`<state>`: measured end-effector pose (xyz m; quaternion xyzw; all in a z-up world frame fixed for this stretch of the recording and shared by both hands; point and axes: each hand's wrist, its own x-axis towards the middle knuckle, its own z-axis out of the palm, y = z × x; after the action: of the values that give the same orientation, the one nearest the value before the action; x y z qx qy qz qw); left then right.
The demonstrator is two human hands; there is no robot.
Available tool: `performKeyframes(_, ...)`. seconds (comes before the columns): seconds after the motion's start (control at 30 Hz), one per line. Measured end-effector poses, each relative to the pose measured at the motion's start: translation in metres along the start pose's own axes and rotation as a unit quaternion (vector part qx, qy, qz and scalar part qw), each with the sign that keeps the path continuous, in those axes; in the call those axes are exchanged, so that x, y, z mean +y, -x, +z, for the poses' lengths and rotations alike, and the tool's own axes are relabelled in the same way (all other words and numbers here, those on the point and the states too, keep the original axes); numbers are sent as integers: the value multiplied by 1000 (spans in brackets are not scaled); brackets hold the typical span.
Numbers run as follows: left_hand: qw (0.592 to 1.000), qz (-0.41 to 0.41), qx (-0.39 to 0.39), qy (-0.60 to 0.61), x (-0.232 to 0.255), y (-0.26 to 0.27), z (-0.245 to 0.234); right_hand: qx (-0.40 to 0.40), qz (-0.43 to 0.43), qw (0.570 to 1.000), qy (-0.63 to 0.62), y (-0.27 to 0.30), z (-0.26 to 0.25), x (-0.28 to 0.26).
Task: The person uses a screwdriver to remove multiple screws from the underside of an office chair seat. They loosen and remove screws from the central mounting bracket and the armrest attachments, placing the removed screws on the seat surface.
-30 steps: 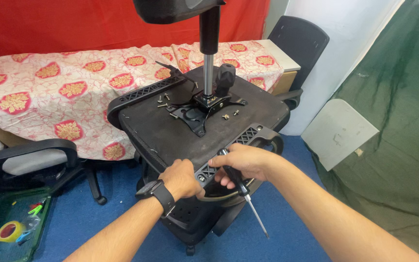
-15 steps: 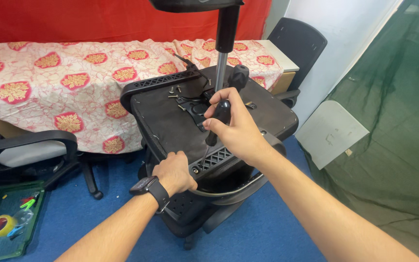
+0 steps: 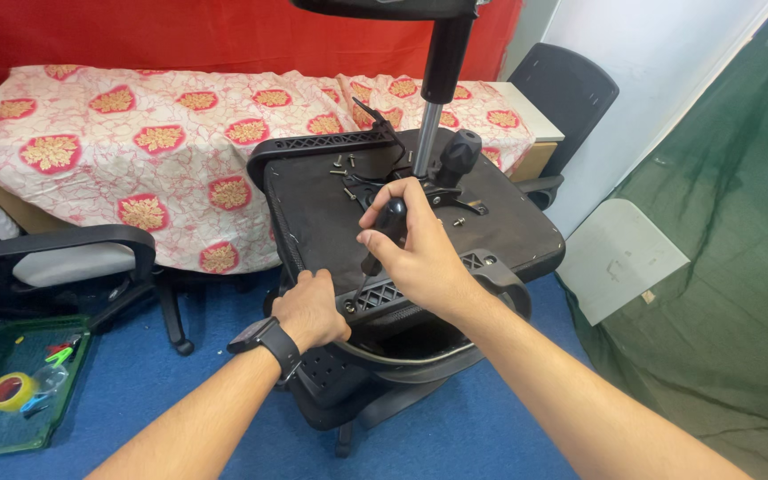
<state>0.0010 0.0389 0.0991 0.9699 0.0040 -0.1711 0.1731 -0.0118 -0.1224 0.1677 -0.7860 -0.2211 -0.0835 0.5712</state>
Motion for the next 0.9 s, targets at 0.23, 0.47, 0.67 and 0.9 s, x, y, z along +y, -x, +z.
performKeyframes(0.23,1000,-8,-1,8,0,1,0,-4,-15,1000,21,-3,3,-2)
performKeyframes(0.47,1000,1,1,17,-2,1,0,5,7,984,177,-1,6,-28)
performKeyframes(0.67,1000,-5,-5,12,-1,-2,0,-10,46,910,411,-9,8,-54)
performKeyframes(0.9,1000,20,-5,6,-7,-7,-1,-100,8,924,369,-21,-1,-50)
